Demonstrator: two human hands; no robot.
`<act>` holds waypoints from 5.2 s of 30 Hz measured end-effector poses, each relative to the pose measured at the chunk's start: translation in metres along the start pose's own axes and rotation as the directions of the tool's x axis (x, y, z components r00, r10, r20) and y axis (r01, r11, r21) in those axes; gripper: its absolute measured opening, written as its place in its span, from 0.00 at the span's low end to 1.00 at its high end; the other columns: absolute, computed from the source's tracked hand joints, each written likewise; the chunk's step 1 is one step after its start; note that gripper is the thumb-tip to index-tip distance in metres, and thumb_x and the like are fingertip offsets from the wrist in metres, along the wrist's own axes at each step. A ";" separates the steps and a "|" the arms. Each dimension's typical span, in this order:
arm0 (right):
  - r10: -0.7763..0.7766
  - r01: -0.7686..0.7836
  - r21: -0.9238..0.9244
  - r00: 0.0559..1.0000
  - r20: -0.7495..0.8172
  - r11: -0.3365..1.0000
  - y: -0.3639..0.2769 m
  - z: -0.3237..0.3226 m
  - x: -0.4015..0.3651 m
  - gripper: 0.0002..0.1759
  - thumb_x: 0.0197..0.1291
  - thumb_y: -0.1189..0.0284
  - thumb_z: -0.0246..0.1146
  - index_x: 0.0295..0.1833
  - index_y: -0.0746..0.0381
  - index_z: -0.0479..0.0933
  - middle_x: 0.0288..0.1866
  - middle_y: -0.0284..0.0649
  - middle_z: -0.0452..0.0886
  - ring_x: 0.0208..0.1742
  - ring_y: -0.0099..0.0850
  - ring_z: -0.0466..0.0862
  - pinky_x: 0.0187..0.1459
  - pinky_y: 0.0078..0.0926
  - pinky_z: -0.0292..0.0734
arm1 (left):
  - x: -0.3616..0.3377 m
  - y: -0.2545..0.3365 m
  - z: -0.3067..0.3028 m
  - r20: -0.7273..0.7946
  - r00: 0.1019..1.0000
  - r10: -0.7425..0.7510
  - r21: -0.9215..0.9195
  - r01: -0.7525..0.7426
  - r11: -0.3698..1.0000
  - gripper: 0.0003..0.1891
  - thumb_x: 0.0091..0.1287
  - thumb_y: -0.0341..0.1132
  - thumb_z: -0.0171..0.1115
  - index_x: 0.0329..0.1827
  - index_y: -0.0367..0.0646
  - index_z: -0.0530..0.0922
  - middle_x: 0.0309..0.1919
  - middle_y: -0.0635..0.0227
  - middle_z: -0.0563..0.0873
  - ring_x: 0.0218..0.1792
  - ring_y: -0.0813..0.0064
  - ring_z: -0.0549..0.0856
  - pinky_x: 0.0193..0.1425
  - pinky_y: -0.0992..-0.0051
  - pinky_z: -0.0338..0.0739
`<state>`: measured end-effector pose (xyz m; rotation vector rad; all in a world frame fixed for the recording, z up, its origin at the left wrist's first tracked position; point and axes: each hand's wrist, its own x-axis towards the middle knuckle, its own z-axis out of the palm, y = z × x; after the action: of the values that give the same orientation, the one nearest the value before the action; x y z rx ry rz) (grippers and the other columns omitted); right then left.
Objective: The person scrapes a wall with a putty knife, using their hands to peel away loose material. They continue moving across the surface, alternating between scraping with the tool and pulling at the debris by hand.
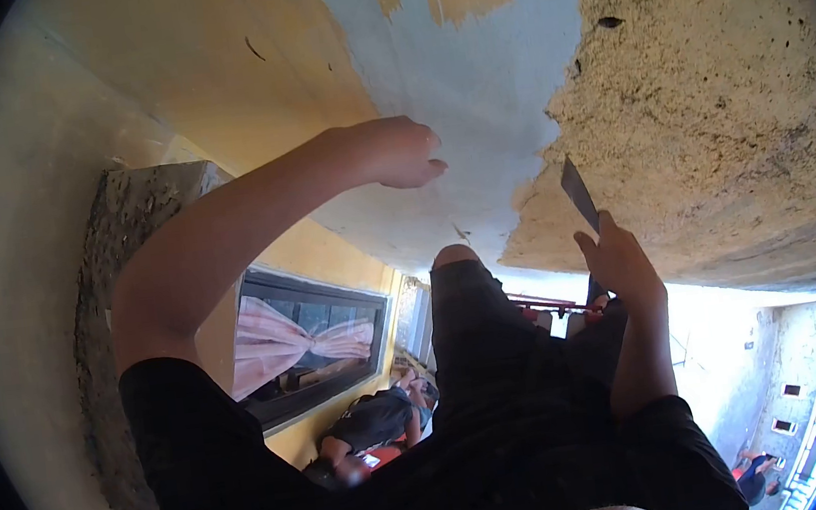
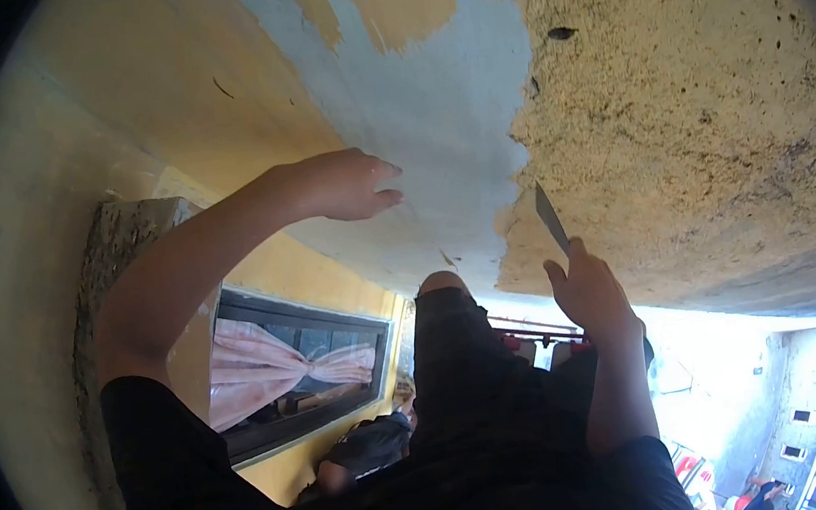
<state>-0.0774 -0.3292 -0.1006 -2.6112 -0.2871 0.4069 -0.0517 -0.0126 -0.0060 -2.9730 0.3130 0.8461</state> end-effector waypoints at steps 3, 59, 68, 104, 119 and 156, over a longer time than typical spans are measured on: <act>-0.047 0.043 0.117 0.998 0.038 0.992 -0.014 0.003 0.011 0.26 0.72 0.61 0.54 0.63 0.72 0.65 0.45 0.68 0.80 0.53 0.63 0.80 0.53 0.53 0.75 | -0.004 0.002 0.000 -0.006 0.999 -0.043 -0.005 0.043 0.999 0.28 0.74 0.50 0.52 0.68 0.38 0.73 0.59 0.47 0.81 0.61 0.50 0.79 0.68 0.59 0.71; -0.407 0.601 0.717 0.789 -0.461 0.354 -0.167 0.068 0.110 0.26 0.58 0.69 0.66 0.61 0.67 0.72 0.49 0.47 0.85 0.48 0.35 0.84 0.47 0.34 0.78 | -0.007 0.029 0.014 -0.864 0.492 0.104 0.227 0.197 0.954 0.36 0.67 0.49 0.58 0.72 0.32 0.66 0.74 0.45 0.59 0.71 0.51 0.65 0.57 0.33 0.68; -0.419 0.622 0.678 0.777 -0.470 0.392 -0.170 0.060 0.105 0.24 0.58 0.70 0.66 0.59 0.68 0.73 0.48 0.47 0.85 0.47 0.34 0.84 0.47 0.32 0.78 | -0.012 0.031 0.009 -0.870 0.483 0.103 0.233 0.219 0.947 0.37 0.68 0.49 0.56 0.73 0.32 0.64 0.74 0.44 0.60 0.71 0.50 0.66 0.58 0.32 0.67; -0.403 0.580 0.663 0.812 -0.423 0.472 -0.162 0.059 0.096 0.23 0.59 0.71 0.65 0.59 0.69 0.73 0.49 0.50 0.85 0.48 0.42 0.84 0.49 0.35 0.77 | -0.011 0.033 0.016 -0.855 0.512 0.077 0.201 0.190 0.961 0.37 0.70 0.50 0.54 0.73 0.30 0.63 0.75 0.44 0.58 0.72 0.51 0.65 0.56 0.32 0.69; -0.427 0.558 0.715 0.817 -0.386 0.421 -0.171 0.040 0.080 0.25 0.61 0.77 0.60 0.64 0.70 0.70 0.54 0.52 0.83 0.54 0.38 0.82 0.52 0.33 0.77 | -0.012 0.032 0.014 -0.870 0.484 0.089 0.189 0.161 0.969 0.37 0.68 0.48 0.55 0.73 0.29 0.63 0.74 0.42 0.59 0.71 0.48 0.66 0.53 0.34 0.71; -0.475 0.630 0.685 0.760 -0.444 0.367 -0.186 0.017 0.097 0.19 0.62 0.72 0.61 0.56 0.70 0.74 0.45 0.46 0.85 0.43 0.30 0.81 0.45 0.29 0.77 | -0.018 0.023 -0.013 -0.932 0.340 0.125 0.184 0.147 0.972 0.34 0.68 0.48 0.56 0.70 0.31 0.67 0.74 0.45 0.60 0.70 0.50 0.66 0.53 0.33 0.71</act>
<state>-0.0164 -0.1349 -0.0470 -1.4639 -0.7145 0.0170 -0.0645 -0.0331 0.0147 -2.7962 0.3522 -1.0253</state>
